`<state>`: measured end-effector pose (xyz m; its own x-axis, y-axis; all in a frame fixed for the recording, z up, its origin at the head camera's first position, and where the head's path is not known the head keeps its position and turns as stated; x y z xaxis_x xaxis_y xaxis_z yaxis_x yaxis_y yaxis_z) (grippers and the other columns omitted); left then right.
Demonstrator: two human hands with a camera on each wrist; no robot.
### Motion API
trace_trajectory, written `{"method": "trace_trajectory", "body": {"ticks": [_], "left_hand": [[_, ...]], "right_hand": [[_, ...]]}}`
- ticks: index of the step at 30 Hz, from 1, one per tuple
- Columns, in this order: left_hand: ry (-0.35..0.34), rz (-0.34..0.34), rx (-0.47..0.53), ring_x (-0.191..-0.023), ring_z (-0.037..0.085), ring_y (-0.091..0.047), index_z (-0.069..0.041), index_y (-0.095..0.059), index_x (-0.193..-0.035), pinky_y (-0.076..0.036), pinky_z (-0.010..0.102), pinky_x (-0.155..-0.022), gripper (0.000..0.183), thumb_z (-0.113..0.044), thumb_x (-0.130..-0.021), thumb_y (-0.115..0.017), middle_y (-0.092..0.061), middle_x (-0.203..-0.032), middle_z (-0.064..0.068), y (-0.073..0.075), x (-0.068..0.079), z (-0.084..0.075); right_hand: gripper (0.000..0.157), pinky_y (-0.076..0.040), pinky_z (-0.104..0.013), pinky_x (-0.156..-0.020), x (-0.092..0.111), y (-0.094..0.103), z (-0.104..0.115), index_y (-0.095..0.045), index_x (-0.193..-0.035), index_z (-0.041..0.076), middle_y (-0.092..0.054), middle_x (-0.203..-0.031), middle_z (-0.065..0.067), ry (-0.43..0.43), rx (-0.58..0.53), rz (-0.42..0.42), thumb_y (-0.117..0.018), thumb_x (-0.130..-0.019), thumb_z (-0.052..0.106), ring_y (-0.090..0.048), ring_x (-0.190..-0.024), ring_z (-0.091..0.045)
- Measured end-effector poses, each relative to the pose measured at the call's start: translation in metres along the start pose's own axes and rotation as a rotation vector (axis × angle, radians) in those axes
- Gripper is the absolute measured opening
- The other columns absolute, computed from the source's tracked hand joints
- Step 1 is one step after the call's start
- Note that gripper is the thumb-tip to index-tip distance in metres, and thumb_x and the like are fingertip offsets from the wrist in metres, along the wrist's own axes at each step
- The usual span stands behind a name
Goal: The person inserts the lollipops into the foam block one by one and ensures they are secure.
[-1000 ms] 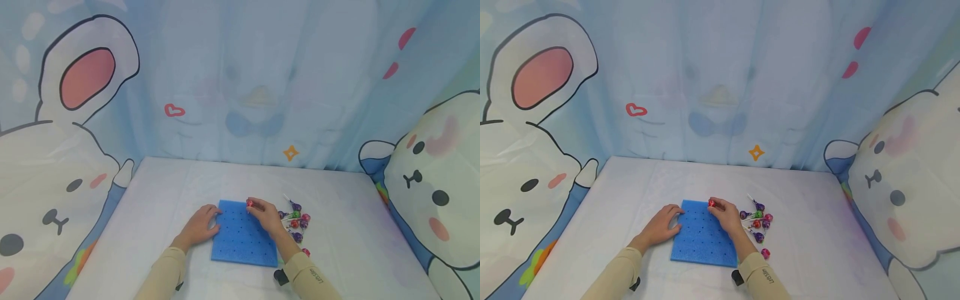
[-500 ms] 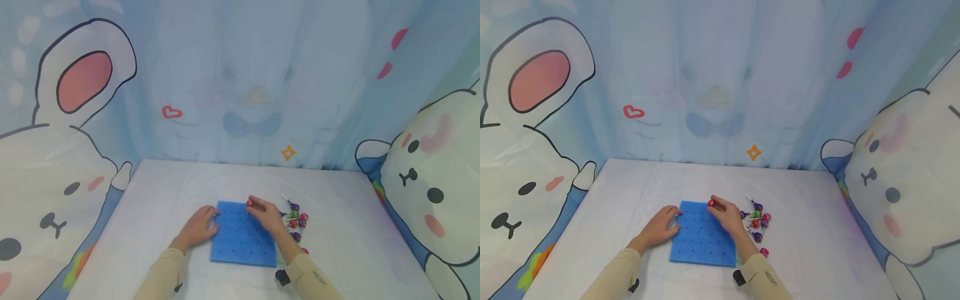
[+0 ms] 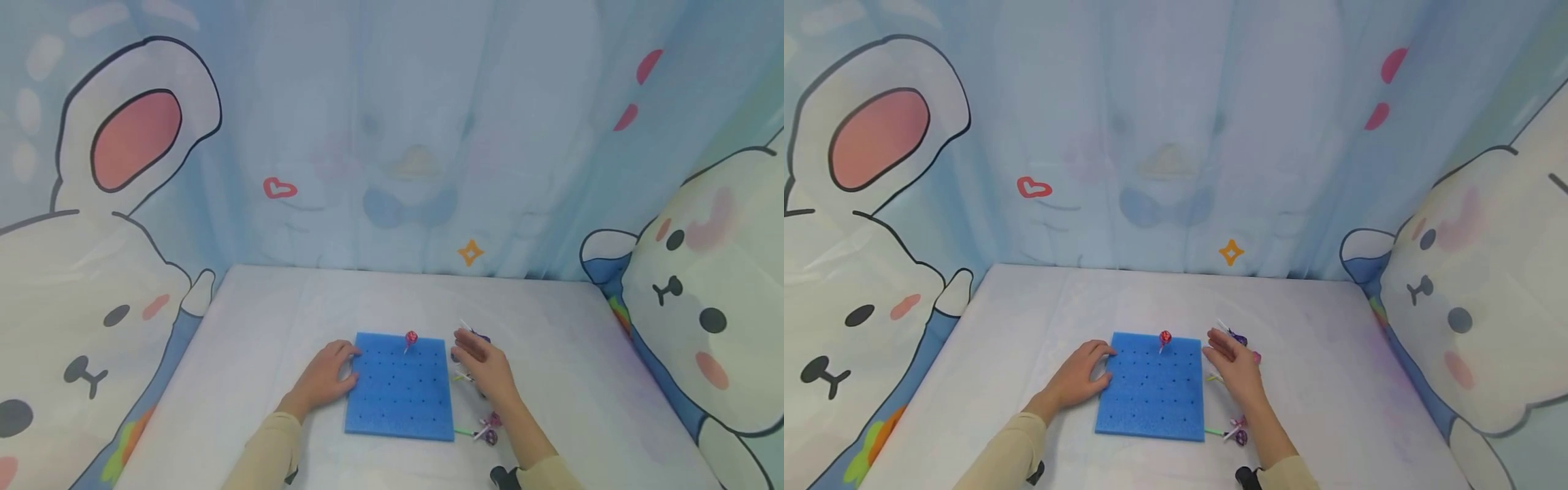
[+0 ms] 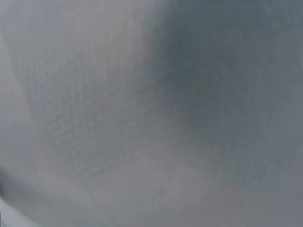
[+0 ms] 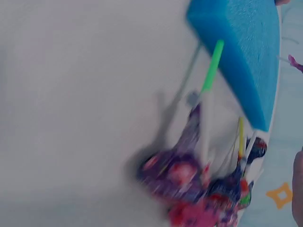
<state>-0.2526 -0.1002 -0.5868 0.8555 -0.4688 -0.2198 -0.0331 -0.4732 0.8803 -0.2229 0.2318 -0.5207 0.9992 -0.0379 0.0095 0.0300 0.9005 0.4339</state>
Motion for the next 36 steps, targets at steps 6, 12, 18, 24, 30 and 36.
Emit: {"method": "trace_trajectory", "body": {"ticks": [6,12,18,24,30,36], "left_hand": [[-0.015,-0.003,0.013,-0.124,0.019,-0.050,-0.020,-0.056,-0.127,-0.040,0.039,-0.107,0.041,-0.036,-0.090,-0.062,-0.055,-0.127,0.000,0.004,0.000,-0.003],[-0.020,-0.014,0.014,-0.124,0.020,-0.049,-0.019,-0.057,-0.127,-0.040,0.039,-0.107,0.041,-0.036,-0.090,-0.063,-0.055,-0.127,0.002,0.006,0.002,-0.005],[-0.036,-0.031,0.019,-0.124,0.020,-0.050,-0.018,-0.057,-0.126,-0.040,0.039,-0.107,0.041,-0.034,-0.089,-0.064,-0.056,-0.127,0.002,0.005,0.002,-0.005],[-0.045,-0.047,0.025,-0.123,0.018,-0.050,-0.018,-0.058,-0.125,-0.040,0.037,-0.107,0.040,-0.034,-0.089,-0.065,-0.056,-0.126,0.000,0.004,0.002,-0.003],[-0.042,-0.033,0.023,-0.124,0.018,-0.049,-0.019,-0.057,-0.126,-0.039,0.037,-0.108,0.039,-0.035,-0.090,-0.063,-0.056,-0.127,0.000,0.005,0.001,-0.004],[-0.020,-0.008,0.027,-0.126,0.018,-0.048,-0.020,-0.057,-0.127,-0.038,0.037,-0.109,0.040,-0.037,-0.091,-0.062,-0.055,-0.128,0.000,0.004,0.002,-0.004]], "right_hand": [[0.056,-0.046,-0.036,-0.100,0.025,0.027,-0.012,-0.048,-0.144,0.012,-0.054,-0.141,-0.010,-0.052,0.096,-0.067,-0.063,-0.095,0.037,-0.051,-0.129,-0.029],[0.055,-0.043,-0.046,-0.104,0.041,0.041,-0.025,-0.046,-0.144,0.010,-0.051,-0.142,-0.015,-0.149,0.198,-0.081,-0.061,-0.097,0.033,-0.048,-0.131,-0.034],[0.055,-0.043,-0.050,-0.103,0.052,0.044,-0.044,-0.046,-0.143,0.007,-0.050,-0.142,-0.018,-0.230,0.237,-0.068,-0.059,-0.097,0.035,-0.046,-0.131,-0.037],[0.054,-0.044,-0.053,-0.100,0.054,0.039,-0.054,-0.049,-0.140,0.005,-0.051,-0.140,-0.020,-0.278,0.258,-0.049,-0.061,-0.096,0.034,-0.047,-0.129,-0.039],[0.050,-0.045,-0.052,-0.100,0.049,0.033,-0.061,-0.052,-0.137,0.005,-0.054,-0.137,-0.020,-0.247,0.300,-0.041,-0.065,-0.094,0.027,-0.049,-0.127,-0.039],[0.049,-0.047,-0.051,-0.098,0.045,0.030,-0.065,-0.053,-0.135,0.004,-0.058,-0.133,-0.019,-0.198,0.341,-0.042,-0.067,-0.092,0.022,-0.054,-0.122,-0.037]]}}
Point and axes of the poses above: each hand's wrist, its own x-axis away from the middle knuckle, its own y-axis out of the back of the hand, z = x × y, the point moved 2 cm from there along -x, towards the middle knuckle
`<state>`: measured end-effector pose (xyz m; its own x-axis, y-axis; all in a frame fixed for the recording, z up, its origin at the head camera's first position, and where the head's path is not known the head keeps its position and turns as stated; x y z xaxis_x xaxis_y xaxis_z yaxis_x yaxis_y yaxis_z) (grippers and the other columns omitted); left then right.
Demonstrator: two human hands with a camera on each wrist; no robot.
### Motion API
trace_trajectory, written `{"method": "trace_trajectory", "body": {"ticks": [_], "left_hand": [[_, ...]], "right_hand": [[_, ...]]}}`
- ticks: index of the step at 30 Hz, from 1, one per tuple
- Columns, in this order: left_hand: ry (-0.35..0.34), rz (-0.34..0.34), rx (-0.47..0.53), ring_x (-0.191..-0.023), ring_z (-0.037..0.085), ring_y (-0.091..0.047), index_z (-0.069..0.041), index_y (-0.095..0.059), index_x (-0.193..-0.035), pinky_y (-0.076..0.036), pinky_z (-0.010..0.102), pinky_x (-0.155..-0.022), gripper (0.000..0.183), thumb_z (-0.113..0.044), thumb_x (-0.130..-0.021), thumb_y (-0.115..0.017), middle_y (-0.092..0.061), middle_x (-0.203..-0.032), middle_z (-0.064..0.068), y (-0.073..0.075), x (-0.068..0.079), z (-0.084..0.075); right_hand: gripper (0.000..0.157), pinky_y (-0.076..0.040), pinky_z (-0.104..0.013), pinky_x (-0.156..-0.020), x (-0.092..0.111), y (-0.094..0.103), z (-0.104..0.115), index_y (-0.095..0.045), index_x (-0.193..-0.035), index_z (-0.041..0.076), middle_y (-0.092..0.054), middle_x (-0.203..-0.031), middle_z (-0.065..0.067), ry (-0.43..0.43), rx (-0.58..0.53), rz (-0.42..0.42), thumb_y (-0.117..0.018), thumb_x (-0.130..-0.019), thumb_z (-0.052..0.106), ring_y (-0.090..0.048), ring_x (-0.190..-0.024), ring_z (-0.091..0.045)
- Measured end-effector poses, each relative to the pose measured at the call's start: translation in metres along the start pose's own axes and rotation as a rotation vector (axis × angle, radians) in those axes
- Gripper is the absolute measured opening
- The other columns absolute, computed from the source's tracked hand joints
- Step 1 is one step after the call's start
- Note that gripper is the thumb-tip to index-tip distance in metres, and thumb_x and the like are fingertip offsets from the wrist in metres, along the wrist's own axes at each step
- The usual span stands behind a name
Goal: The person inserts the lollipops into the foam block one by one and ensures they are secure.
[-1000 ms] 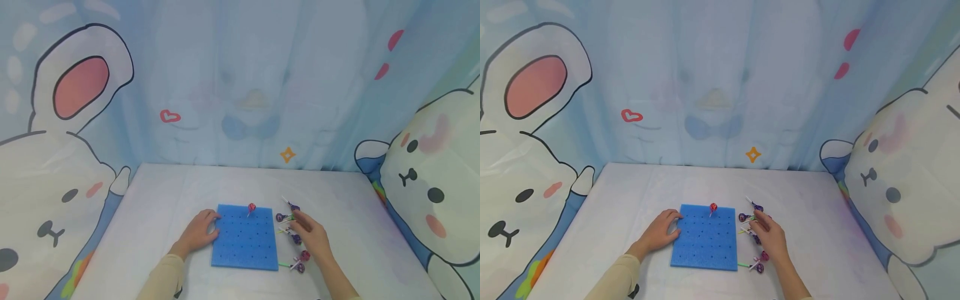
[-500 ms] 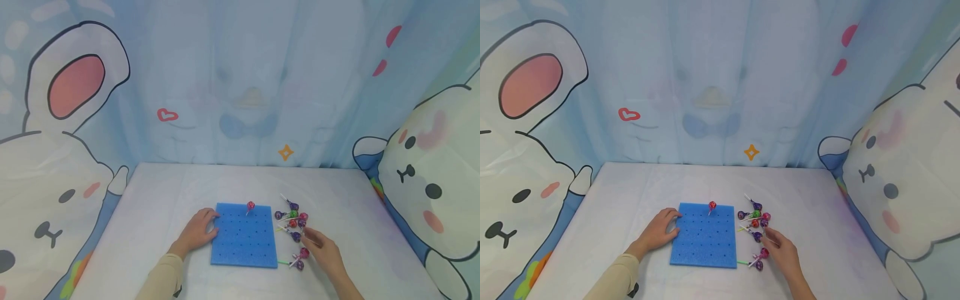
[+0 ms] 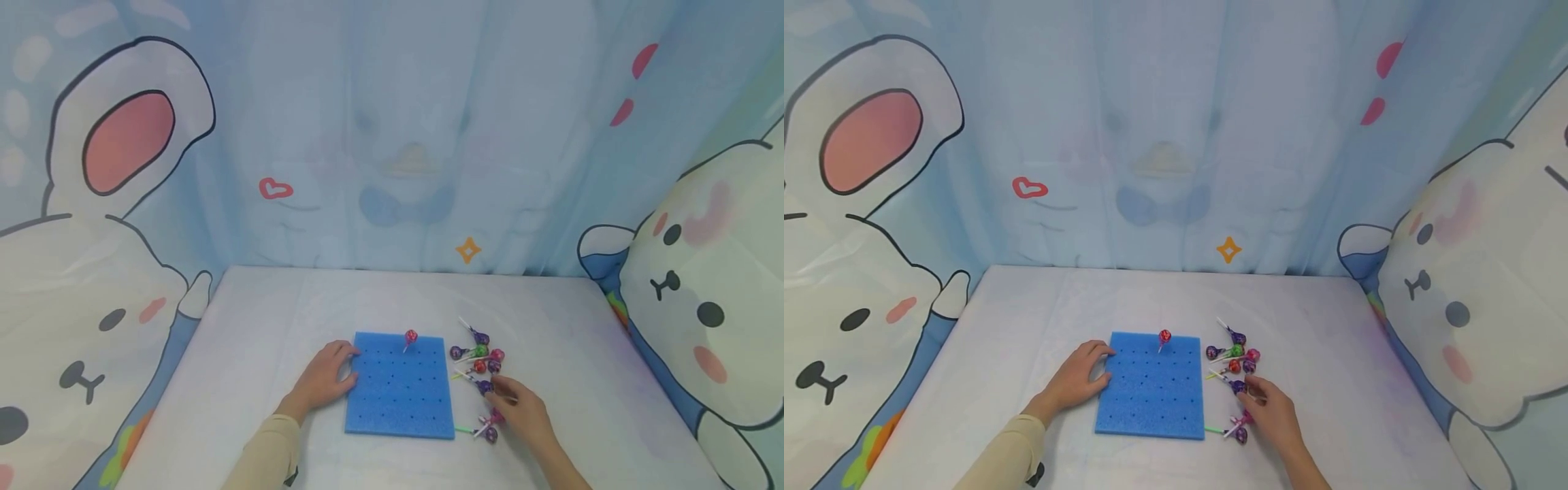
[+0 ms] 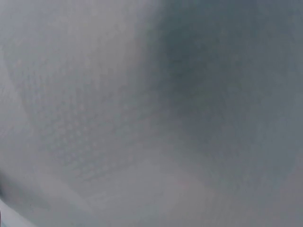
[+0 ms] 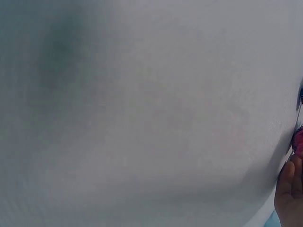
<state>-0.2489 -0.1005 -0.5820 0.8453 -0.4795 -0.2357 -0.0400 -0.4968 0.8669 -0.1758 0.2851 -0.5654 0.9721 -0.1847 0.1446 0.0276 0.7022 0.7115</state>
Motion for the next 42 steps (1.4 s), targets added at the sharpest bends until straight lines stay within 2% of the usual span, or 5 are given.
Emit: {"method": "trace_trajectory", "body": {"ticks": [15,22,26,34,42], "left_hand": [[0.009,0.006,-0.007,-0.127,0.018,-0.048,-0.019,-0.057,-0.128,-0.037,0.037,-0.109,0.041,-0.037,-0.091,-0.062,-0.055,-0.129,0.001,0.000,0.000,-0.001],[0.001,0.000,-0.015,-0.126,0.017,-0.048,-0.020,-0.057,-0.127,-0.038,0.036,-0.109,0.041,-0.036,-0.090,-0.062,-0.055,-0.128,0.000,0.001,0.000,-0.001],[-0.002,-0.003,-0.016,-0.125,0.017,-0.048,-0.020,-0.057,-0.127,-0.038,0.036,-0.108,0.040,-0.036,-0.090,-0.062,-0.055,-0.128,-0.001,0.001,-0.001,-0.001],[0.001,-0.004,-0.021,-0.125,0.017,-0.049,-0.020,-0.057,-0.126,-0.039,0.036,-0.108,0.040,-0.037,-0.090,-0.062,-0.055,-0.128,-0.001,0.001,-0.002,0.000],[0.005,0.007,-0.021,-0.126,0.017,-0.048,-0.021,-0.056,-0.127,-0.038,0.036,-0.109,0.040,-0.037,-0.090,-0.062,-0.055,-0.129,-0.001,0.001,-0.001,-0.001]], "right_hand": [[0.037,-0.053,-0.044,-0.085,-0.002,0.001,0.003,-0.062,-0.122,0.003,-0.064,-0.109,-0.011,0.133,0.086,-0.039,-0.070,-0.087,0.010,-0.063,-0.097,-0.026],[0.037,-0.052,-0.047,-0.089,-0.004,0.002,0.002,-0.061,-0.124,0.004,-0.062,-0.117,-0.015,0.109,0.091,-0.043,-0.069,-0.088,0.011,-0.060,-0.107,-0.031],[0.037,-0.051,-0.046,-0.093,-0.004,0.009,0.005,-0.059,-0.125,0.003,-0.058,-0.124,-0.019,0.110,0.052,-0.056,-0.068,-0.089,0.009,-0.059,-0.114,-0.035],[0.033,-0.052,-0.043,-0.092,-0.010,0.021,0.018,-0.059,-0.125,0.002,-0.056,-0.122,-0.017,0.223,-0.056,-0.133,-0.064,-0.093,0.008,-0.059,-0.113,-0.036],[0.043,-0.051,-0.033,-0.092,-0.022,0.023,0.037,-0.057,-0.132,0.009,-0.061,-0.126,-0.011,0.205,-0.165,-0.183,-0.063,-0.096,0.031,-0.056,-0.116,-0.028]]}}
Point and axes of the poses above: each hand's wrist, its own x-axis away from the middle knuckle, its own y-axis out of the back of the hand, z = x × y, the point moved 2 cm from there along -x, towards the middle knuckle
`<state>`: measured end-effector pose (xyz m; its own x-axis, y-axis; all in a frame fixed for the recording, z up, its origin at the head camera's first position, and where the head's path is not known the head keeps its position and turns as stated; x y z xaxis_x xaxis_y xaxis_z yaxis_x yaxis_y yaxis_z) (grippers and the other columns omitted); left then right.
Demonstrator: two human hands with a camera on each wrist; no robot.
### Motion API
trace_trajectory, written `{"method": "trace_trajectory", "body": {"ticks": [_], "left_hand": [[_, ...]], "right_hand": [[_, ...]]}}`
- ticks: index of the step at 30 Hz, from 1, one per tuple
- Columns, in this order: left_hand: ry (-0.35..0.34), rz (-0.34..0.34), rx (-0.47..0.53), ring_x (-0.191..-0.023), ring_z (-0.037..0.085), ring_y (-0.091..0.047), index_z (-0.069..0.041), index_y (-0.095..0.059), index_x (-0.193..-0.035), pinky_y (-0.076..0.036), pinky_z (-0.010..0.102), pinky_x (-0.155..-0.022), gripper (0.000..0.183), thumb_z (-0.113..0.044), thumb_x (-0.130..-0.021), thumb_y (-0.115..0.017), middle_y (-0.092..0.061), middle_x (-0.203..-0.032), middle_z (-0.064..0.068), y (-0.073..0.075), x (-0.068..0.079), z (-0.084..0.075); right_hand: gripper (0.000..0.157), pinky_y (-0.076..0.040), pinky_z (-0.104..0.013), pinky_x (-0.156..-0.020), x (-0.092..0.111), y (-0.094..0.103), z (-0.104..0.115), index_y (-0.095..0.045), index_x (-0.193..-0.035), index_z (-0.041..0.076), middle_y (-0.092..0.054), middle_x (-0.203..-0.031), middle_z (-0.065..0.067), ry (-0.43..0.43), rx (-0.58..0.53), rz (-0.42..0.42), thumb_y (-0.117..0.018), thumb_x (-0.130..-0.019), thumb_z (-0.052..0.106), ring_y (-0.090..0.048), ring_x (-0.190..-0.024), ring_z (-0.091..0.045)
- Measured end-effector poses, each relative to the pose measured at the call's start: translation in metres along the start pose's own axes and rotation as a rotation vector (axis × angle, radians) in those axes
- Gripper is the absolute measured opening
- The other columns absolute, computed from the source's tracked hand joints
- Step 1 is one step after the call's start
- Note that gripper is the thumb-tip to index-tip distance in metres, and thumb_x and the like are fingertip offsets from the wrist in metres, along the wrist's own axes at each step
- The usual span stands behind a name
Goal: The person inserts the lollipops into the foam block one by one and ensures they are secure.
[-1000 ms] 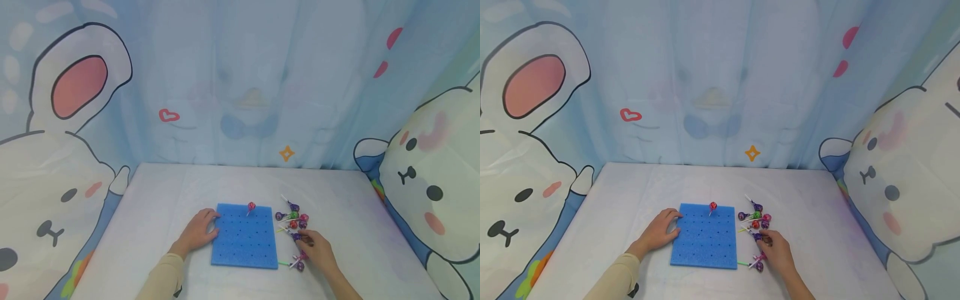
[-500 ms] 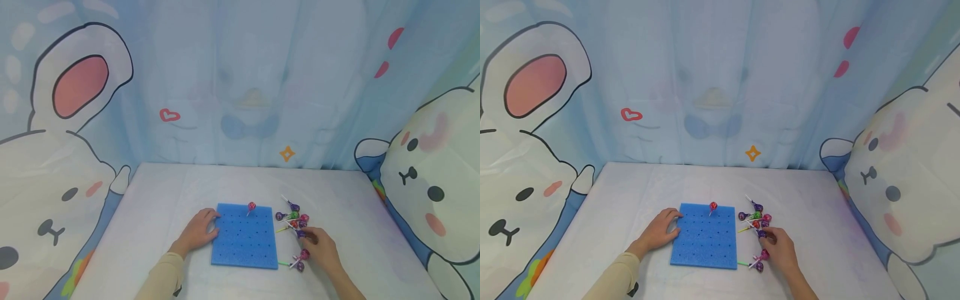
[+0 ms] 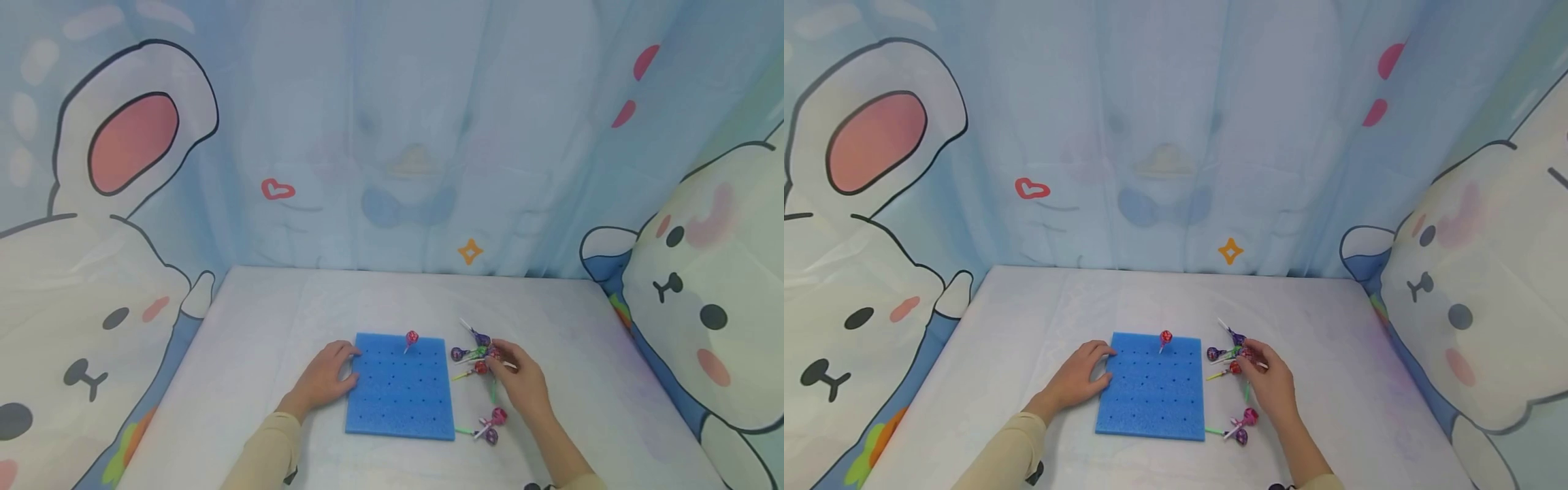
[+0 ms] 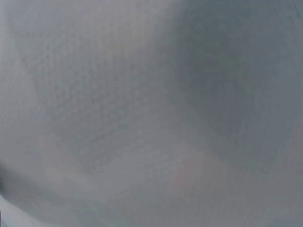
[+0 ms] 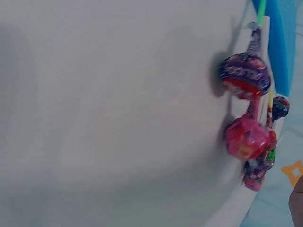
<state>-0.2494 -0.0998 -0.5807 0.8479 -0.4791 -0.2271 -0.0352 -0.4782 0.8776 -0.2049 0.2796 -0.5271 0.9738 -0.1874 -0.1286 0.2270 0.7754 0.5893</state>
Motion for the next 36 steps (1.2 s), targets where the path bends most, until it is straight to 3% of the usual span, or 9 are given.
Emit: {"method": "trace_trajectory", "body": {"ticks": [6,13,19,24,27,29,31,34,36], "left_hand": [[-0.009,-0.009,0.007,-0.125,0.018,-0.049,-0.019,-0.057,-0.126,-0.039,0.038,-0.108,0.040,-0.035,-0.089,-0.063,-0.056,-0.127,0.000,0.002,-0.001,-0.002],[-0.001,0.005,-0.012,-0.125,0.017,-0.048,-0.020,-0.057,-0.126,-0.038,0.036,-0.109,0.040,-0.036,-0.090,-0.062,-0.055,-0.128,-0.001,0.001,-0.001,-0.001],[0.001,0.006,-0.016,-0.126,0.016,-0.048,-0.021,-0.057,-0.126,-0.038,0.036,-0.109,0.040,-0.037,-0.090,-0.062,-0.054,-0.128,-0.001,-0.001,-0.002,0.001],[-0.006,0.000,-0.016,-0.125,0.017,-0.049,-0.020,-0.058,-0.126,-0.039,0.036,-0.108,0.040,-0.037,-0.089,-0.062,-0.055,-0.128,-0.001,0.000,-0.001,0.001],[0.000,0.003,-0.014,-0.125,0.017,-0.048,-0.021,-0.058,-0.126,-0.038,0.036,-0.108,0.040,-0.037,-0.090,-0.062,-0.055,-0.128,-0.001,0.000,-0.001,0.001],[0.007,0.008,-0.010,-0.126,0.017,-0.048,-0.021,-0.057,-0.126,-0.038,0.036,-0.109,0.040,-0.037,-0.090,-0.062,-0.055,-0.128,-0.001,0.001,-0.001,0.000],[0.012,0.012,-0.007,-0.126,0.017,-0.048,-0.021,-0.057,-0.126,-0.038,0.037,-0.109,0.040,-0.037,-0.090,-0.062,-0.055,-0.129,-0.001,0.001,-0.001,0.000],[0.010,0.015,-0.006,-0.127,0.017,-0.048,-0.021,-0.057,-0.127,-0.038,0.037,-0.109,0.040,-0.037,-0.090,-0.061,-0.054,-0.129,-0.001,0.001,-0.001,0.000],[0.006,0.014,-0.007,-0.127,0.017,-0.048,-0.021,-0.057,-0.127,-0.038,0.037,-0.109,0.040,-0.037,-0.090,-0.061,-0.054,-0.129,-0.001,0.000,-0.001,0.000]], "right_hand": [[0.051,-0.044,-0.007,-0.084,-0.014,-0.010,0.010,-0.060,-0.132,0.015,-0.061,-0.130,-0.006,-0.076,-0.121,0.000,-0.061,-0.093,0.048,-0.057,-0.119,-0.022],[0.052,-0.046,-0.019,-0.095,-0.029,-0.028,0.023,-0.059,-0.134,0.018,-0.058,-0.135,0.000,-0.130,-0.289,0.016,-0.064,-0.091,0.047,-0.054,-0.125,-0.017],[0.048,-0.045,-0.014,-0.094,-0.038,-0.040,0.035,-0.061,-0.133,0.017,-0.060,-0.134,0.001,-0.080,-0.357,0.017,-0.065,-0.093,0.042,-0.056,-0.123,-0.015],[0.049,-0.045,-0.028,-0.101,-0.044,-0.048,0.038,-0.062,-0.132,0.018,-0.061,-0.132,0.001,-0.077,-0.351,0.022,-0.066,-0.091,0.044,-0.057,-0.122,-0.015],[0.049,-0.014,-0.046,-0.119,-0.045,-0.051,0.039,-0.062,-0.132,0.021,-0.063,-0.130,0.000,-0.098,-0.315,0.028,-0.066,-0.090,0.047,-0.056,-0.123,-0.018],[0.050,-0.011,-0.054,-0.118,-0.045,-0.053,0.039,-0.062,-0.132,0.021,-0.063,-0.130,-0.002,-0.110,-0.308,0.040,-0.065,-0.090,0.048,-0.056,-0.123,-0.020],[0.049,-0.012,-0.052,-0.118,-0.044,-0.055,0.039,-0.062,-0.132,0.021,-0.064,-0.129,-0.002,-0.121,-0.312,0.053,-0.065,-0.091,0.048,-0.057,-0.122,-0.020],[0.048,-0.043,-0.040,-0.105,-0.042,-0.058,0.039,-0.061,-0.131,0.018,-0.062,-0.131,-0.003,-0.120,-0.338,0.084,-0.065,-0.092,0.045,-0.058,-0.121,-0.020],[0.047,-0.046,-0.037,-0.101,-0.040,-0.060,0.039,-0.061,-0.131,0.017,-0.061,-0.132,-0.003,-0.114,-0.327,0.102,-0.064,-0.093,0.044,-0.057,-0.122,-0.020]]}}
Point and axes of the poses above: each hand's wrist, its own x-axis away from the middle knuckle, its own y-axis out of the back of the hand, z = x × y, the point moved 2 cm from there along -x, towards the middle knuckle
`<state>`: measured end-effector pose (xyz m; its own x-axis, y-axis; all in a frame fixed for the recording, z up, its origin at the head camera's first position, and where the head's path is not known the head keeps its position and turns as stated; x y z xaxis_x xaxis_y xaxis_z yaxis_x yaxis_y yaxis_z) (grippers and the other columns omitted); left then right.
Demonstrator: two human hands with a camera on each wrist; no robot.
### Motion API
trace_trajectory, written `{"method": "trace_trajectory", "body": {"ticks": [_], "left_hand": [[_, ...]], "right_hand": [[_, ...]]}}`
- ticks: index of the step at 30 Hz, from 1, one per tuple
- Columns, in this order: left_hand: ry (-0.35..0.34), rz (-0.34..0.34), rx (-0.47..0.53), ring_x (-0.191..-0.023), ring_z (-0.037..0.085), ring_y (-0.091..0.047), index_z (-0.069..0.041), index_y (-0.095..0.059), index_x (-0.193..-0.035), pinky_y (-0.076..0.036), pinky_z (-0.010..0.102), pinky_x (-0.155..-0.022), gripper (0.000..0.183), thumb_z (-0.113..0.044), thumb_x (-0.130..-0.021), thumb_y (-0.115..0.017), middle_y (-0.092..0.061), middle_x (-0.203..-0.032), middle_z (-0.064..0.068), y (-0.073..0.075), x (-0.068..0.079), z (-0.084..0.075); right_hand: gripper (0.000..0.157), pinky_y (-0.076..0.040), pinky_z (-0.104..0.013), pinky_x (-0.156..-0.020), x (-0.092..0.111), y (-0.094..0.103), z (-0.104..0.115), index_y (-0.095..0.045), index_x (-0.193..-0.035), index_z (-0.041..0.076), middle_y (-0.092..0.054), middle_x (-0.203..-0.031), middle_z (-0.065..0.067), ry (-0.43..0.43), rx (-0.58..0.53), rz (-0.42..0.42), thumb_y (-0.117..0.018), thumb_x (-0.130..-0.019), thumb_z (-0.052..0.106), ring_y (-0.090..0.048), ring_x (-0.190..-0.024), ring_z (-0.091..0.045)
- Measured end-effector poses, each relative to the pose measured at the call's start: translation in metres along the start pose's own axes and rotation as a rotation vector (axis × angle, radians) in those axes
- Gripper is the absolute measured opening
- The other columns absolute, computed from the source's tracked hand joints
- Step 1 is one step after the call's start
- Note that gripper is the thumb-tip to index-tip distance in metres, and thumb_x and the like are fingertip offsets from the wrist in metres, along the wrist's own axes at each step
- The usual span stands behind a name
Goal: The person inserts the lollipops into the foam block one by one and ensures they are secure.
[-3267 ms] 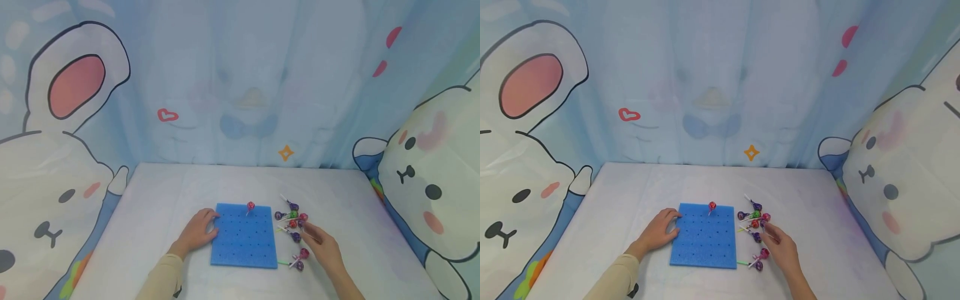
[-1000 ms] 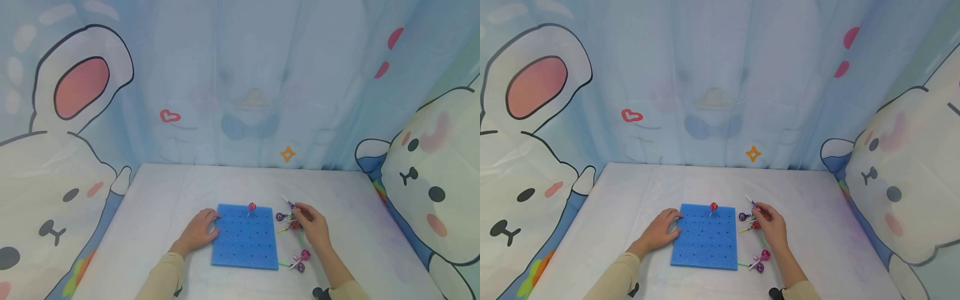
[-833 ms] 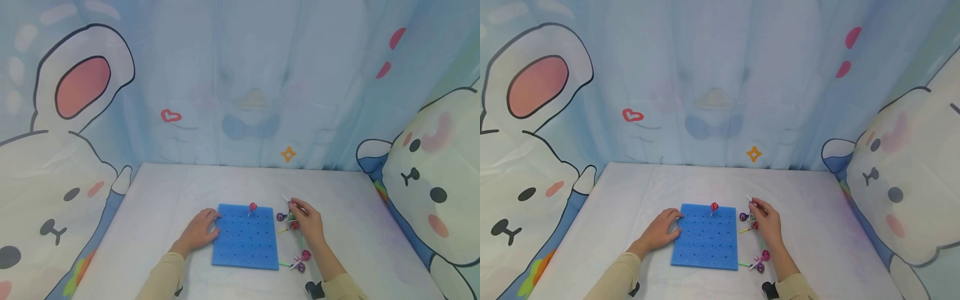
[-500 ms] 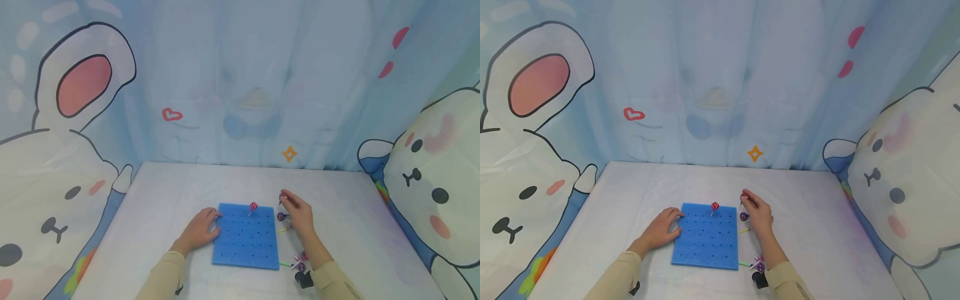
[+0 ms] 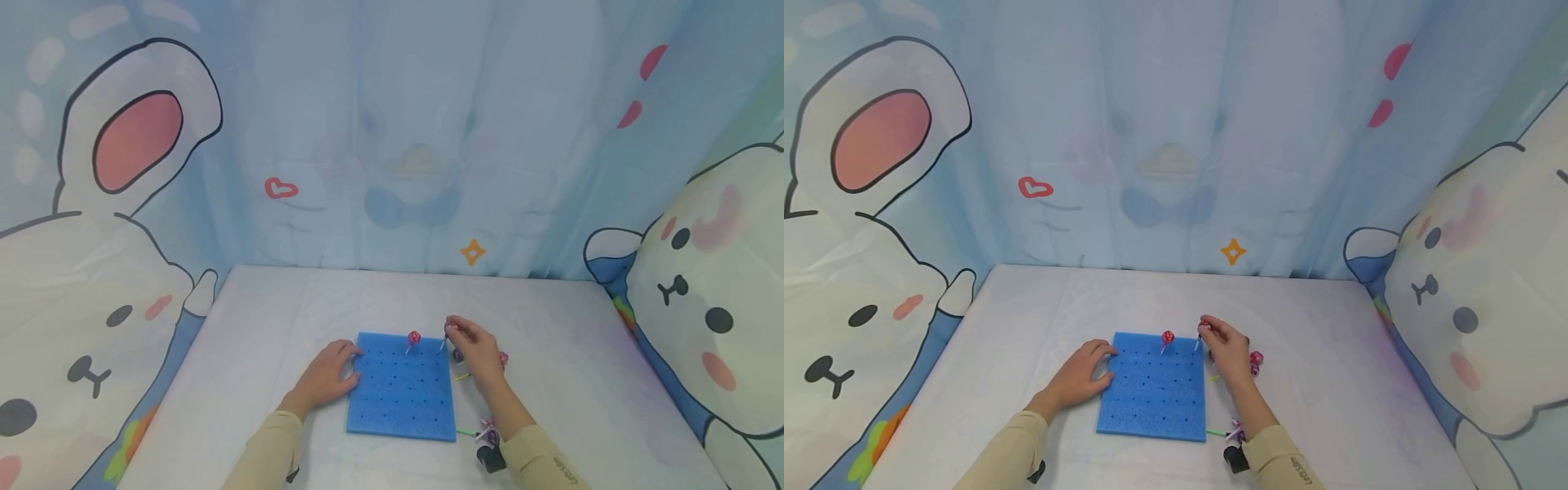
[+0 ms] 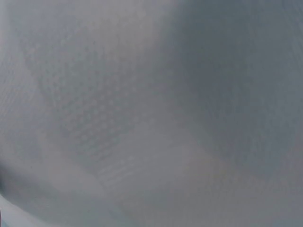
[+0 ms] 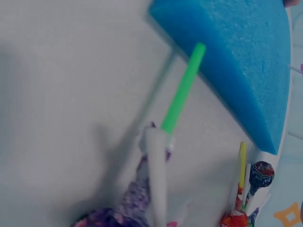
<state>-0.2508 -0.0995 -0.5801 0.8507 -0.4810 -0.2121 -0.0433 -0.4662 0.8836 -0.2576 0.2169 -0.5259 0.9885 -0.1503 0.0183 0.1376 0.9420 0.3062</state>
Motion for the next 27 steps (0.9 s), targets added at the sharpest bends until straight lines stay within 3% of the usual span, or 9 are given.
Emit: {"method": "trace_trajectory", "body": {"ticks": [15,27], "left_hand": [[-0.007,-0.018,-0.011,-0.124,0.016,-0.049,-0.021,-0.058,-0.125,-0.039,0.036,-0.107,0.039,-0.036,-0.089,-0.062,-0.055,-0.127,-0.002,-0.001,0.000,0.001],[-0.008,-0.020,0.000,-0.124,0.017,-0.049,-0.020,-0.058,-0.125,-0.039,0.036,-0.108,0.039,-0.035,-0.089,-0.062,-0.055,-0.127,-0.001,-0.002,0.000,0.002]], "right_hand": [[0.039,-0.050,-0.039,-0.094,0.004,-0.010,-0.010,-0.063,-0.127,0.015,-0.064,-0.127,-0.006,0.074,0.057,0.012,-0.063,-0.095,0.037,-0.058,-0.121,-0.025],[0.045,-0.047,-0.039,-0.100,0.004,-0.011,-0.021,-0.063,-0.129,0.019,-0.063,-0.129,-0.003,0.025,0.082,0.078,-0.066,-0.091,0.043,-0.055,-0.124,-0.022]]}}
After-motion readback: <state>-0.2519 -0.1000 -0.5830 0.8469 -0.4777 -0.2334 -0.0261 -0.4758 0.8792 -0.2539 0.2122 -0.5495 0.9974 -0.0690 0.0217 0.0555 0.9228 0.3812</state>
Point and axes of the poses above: each hand's wrist, its own x-axis away from the middle knuckle, its own y-axis out of the back of the hand, z = x × y, the point moved 2 cm from there along -x, towards the middle knuckle
